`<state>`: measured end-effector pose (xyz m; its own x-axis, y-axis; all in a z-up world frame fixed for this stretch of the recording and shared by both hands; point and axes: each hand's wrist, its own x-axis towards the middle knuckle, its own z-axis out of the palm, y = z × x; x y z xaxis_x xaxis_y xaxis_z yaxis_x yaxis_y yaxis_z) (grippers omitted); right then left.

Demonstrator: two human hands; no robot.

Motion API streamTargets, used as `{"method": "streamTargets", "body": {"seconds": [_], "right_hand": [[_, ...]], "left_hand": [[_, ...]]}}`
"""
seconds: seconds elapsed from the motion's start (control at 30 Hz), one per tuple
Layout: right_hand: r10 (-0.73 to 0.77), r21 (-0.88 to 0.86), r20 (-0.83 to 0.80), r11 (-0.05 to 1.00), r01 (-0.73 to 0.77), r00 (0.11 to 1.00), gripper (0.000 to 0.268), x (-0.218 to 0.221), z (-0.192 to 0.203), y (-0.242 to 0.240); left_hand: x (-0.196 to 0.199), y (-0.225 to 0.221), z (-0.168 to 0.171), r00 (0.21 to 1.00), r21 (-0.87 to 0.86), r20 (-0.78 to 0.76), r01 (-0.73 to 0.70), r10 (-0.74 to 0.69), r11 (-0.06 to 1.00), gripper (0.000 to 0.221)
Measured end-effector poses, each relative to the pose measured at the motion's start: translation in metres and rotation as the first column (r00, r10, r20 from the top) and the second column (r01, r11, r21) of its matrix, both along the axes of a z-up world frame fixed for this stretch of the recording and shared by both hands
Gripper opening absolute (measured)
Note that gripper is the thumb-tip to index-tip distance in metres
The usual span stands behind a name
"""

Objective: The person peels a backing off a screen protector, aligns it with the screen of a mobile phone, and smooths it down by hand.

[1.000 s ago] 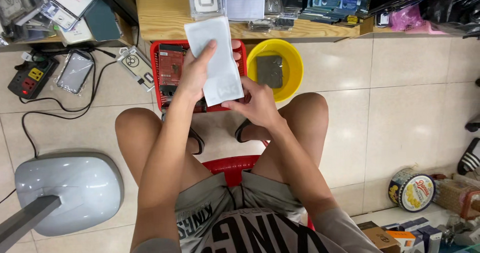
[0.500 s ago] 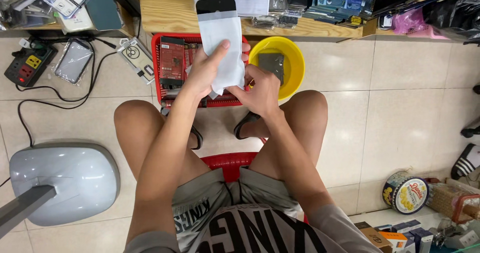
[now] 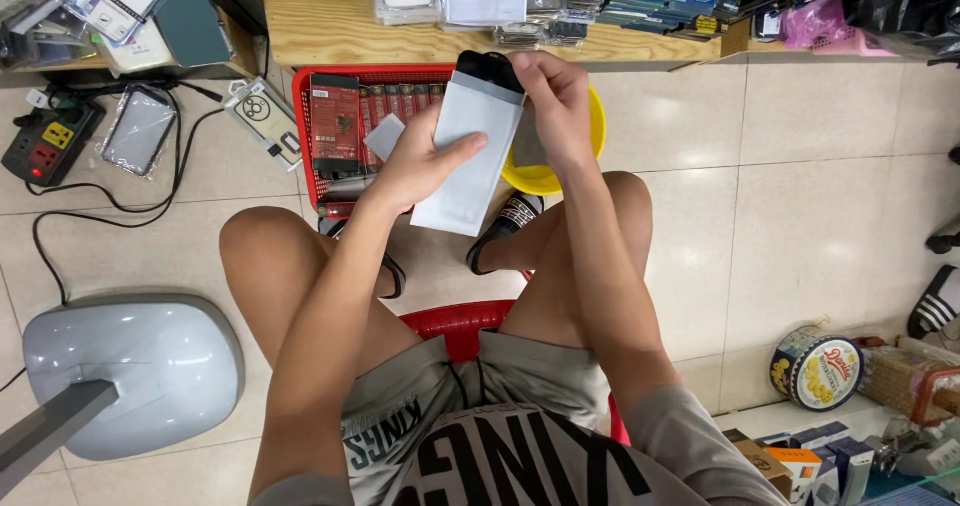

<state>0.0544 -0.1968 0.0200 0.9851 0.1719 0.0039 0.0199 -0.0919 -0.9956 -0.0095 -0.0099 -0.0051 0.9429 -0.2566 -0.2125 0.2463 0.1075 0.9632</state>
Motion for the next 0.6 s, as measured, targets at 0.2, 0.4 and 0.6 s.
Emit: {"method": "streamTargets", "body": {"seconds": [0.2,0.4,0.6], "right_hand": [[-0.023,-0.049,-0.095,0.999,0.018,0.995,0.014,0.004,-0.007,-0.004],[-0.038,-0.051,-0.051,0.998,0.035,0.998,0.016,0.011,-0.010,-0.006],[-0.098,-0.040,-0.053,0.995,0.096,0.994,0.017,0.014,-0.017,-0.007]], "left_hand": [[-0.001,-0.004,-0.015,0.992,0.036,0.112,-0.058,0.053,0.998,0.049],[0.000,-0.001,-0.009,0.990,0.081,0.140,-0.021,0.010,0.996,0.053],[-0.001,0.000,-0.013,0.994,0.099,0.108,-0.005,-0.006,0.995,0.049]]}}
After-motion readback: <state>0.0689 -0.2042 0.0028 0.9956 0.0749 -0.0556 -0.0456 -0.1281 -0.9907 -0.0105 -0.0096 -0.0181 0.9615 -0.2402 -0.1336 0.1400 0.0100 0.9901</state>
